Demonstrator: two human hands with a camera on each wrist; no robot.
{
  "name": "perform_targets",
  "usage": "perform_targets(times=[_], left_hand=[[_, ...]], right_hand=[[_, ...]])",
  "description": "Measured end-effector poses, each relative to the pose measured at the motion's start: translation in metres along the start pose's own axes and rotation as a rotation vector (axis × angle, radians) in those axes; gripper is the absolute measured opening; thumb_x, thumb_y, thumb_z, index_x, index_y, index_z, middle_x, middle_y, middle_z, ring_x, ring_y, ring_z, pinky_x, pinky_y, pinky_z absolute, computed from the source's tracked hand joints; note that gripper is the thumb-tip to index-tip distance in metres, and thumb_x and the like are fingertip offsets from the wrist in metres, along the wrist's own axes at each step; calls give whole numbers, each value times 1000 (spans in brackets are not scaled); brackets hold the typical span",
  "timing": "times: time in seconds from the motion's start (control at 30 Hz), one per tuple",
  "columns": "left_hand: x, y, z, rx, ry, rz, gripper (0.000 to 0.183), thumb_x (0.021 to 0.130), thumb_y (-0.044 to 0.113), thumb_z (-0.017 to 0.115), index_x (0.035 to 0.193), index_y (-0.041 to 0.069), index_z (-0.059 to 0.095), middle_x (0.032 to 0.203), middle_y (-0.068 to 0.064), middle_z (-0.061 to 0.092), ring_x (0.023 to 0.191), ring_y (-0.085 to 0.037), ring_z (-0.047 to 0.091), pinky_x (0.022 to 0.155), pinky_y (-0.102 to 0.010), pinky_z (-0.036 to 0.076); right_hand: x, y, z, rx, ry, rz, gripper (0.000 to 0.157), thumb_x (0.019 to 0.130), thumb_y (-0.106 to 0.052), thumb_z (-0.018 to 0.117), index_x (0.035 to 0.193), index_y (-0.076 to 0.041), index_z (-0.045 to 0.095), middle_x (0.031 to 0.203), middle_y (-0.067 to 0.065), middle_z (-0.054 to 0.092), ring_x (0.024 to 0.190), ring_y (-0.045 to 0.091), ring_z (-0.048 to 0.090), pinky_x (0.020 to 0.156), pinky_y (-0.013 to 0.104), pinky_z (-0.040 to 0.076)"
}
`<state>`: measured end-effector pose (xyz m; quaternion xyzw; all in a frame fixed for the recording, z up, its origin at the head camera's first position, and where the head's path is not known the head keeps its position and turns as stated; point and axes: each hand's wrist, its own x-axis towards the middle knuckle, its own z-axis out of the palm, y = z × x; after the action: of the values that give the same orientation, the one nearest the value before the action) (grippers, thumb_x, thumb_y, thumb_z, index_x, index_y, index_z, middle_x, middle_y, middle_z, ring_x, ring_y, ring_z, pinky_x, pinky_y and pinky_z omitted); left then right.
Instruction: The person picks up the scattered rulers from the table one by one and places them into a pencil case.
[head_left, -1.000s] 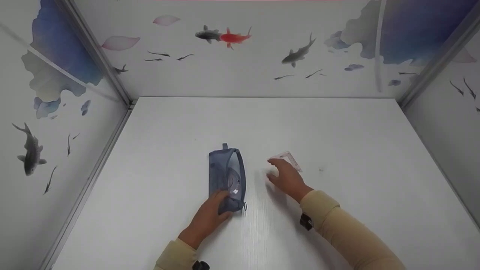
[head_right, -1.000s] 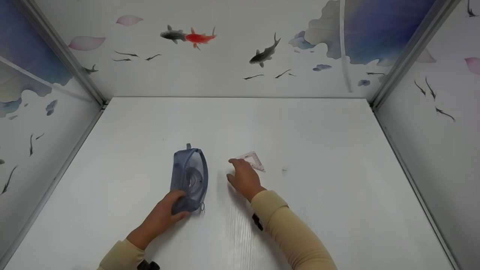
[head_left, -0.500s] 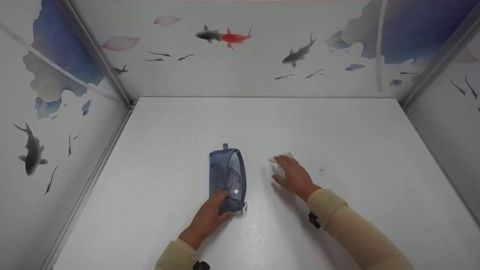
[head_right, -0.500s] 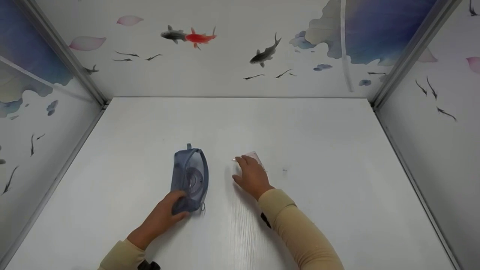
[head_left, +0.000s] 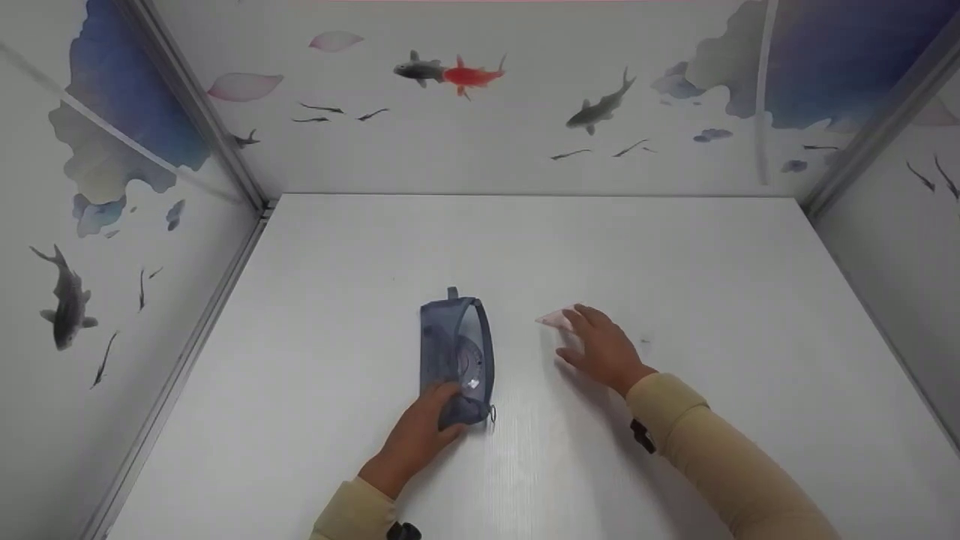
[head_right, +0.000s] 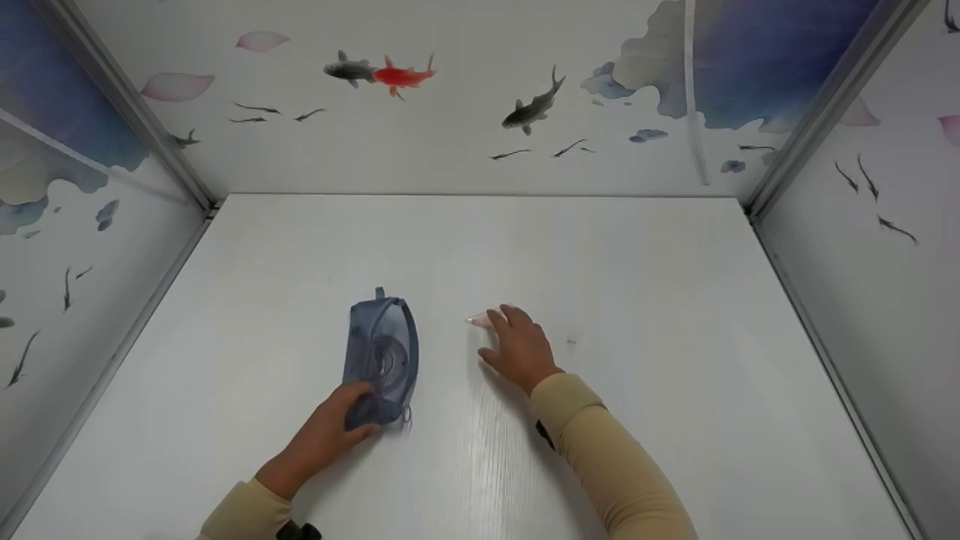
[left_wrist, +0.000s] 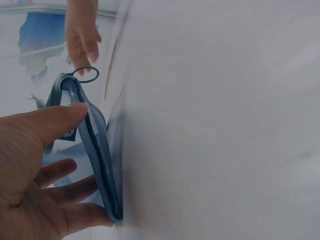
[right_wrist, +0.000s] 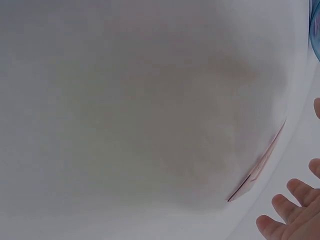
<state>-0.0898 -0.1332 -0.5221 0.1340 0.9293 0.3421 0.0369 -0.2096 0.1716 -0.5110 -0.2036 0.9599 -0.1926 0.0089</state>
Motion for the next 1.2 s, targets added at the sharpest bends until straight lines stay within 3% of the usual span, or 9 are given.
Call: perform_targets(times=[0.4,0.63,0.97,1.2], left_hand=[[0,-2,1,-3,2,8,54,85,17,74,133,7,49,133,-15,53,125,-35,50,105,-49,42],[-1,-1,0,-6,-2,-2,55,85,17,74,133,7,48,135,-16,51,126,-36,49,105,-50,41],[0,0,-1,-5,-12,-12,55,86,17,73,134,8,48,138,-16,50,128,-36,48,106,-49,41],[0,0,-1,-13,-13,-14,55,86,17,73,135,8,48,138,-17,49,128,-36,48,104,-49,42]], right_hand=[[5,18,0,-51,-25,36,71,92,-35,66,148,-4,35,151,24,32,140,42,28,109,61,30],[9,23,-4,-20,-73,54,71,93,-33,64,148,-2,32,151,25,31,140,44,26,109,64,27],[17,29,-7,-38,-70,61,69,93,-31,63,146,2,34,147,27,36,137,44,32,110,58,30],[20,27,-10,15,-124,111,68,94,-28,62,147,2,32,149,26,35,138,43,30,113,56,27]])
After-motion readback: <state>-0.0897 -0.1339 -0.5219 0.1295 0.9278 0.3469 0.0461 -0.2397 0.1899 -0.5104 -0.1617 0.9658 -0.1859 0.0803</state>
